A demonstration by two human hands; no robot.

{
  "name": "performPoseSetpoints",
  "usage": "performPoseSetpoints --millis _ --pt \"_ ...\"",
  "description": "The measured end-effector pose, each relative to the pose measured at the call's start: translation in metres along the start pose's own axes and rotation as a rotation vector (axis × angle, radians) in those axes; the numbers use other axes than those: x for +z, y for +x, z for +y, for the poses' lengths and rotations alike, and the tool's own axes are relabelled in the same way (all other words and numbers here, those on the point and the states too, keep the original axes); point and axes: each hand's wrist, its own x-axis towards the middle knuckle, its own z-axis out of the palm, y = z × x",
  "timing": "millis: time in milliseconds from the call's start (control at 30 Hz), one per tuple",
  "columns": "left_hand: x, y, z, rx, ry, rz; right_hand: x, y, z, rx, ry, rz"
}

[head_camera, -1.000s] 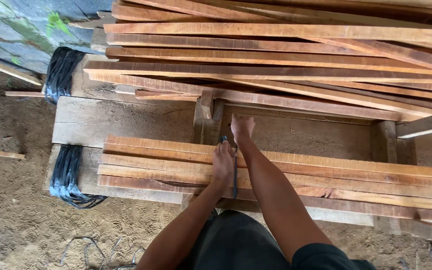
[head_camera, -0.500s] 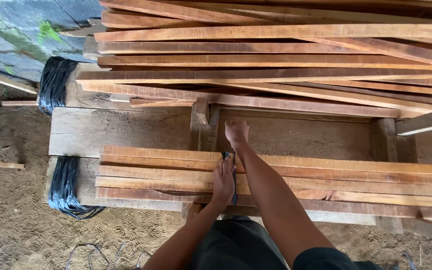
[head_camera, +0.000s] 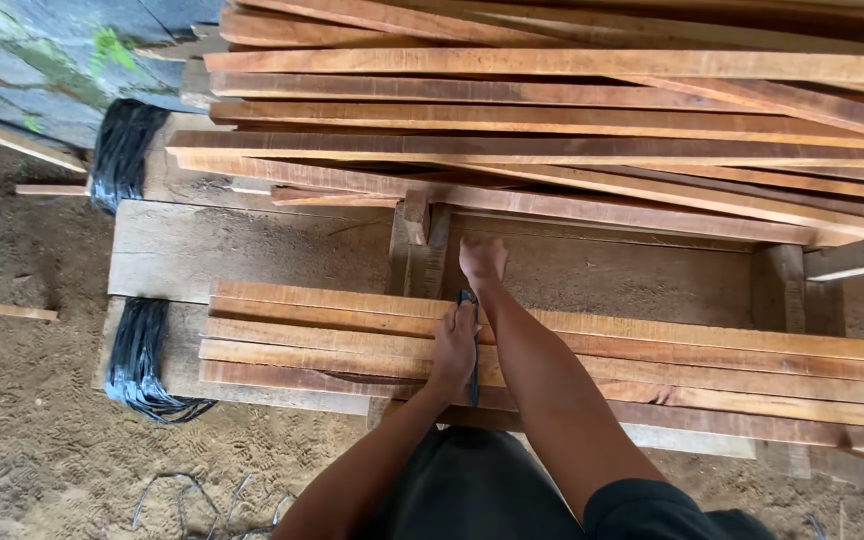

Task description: Organizing and bundling thin wooden strips using black ties or bands on a workbench.

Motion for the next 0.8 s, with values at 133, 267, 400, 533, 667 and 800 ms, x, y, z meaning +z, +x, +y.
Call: performPoseSetpoints --millis 133,267,400,533,667,800 --pt "0.005 -0.003 0.003 0.003 -0.081 0.046 -0.010 -0.010 -0.007 -0.028 0.051 0.044" --pt "0.006 -0.009 0.011 0.065 -0.061 0.066 -0.007 -0.001 -0.019 -0.053 0.106 0.103" --pt "0.002 0.003 -0.019 0.118 0.279 -0.004 -0.012 -0.015 -0.019 -0.076 0.037 0.093" --pt "0.003 0.009 -0.028 0.015 0.017 0.039 -0.006 -0.015 -0.012 -0.102 -0.113 0.002" --pt "0.003 0.022 -0.047 -0.008 0.020 0.072 0.002 -0.010 0.001 -0.062 -0.132 -0.130" --pt "0.003 0.018 -0.027 -0.018 0.102 0.063 0.021 0.018 0.032 -0.078 -0.262 -0.159"
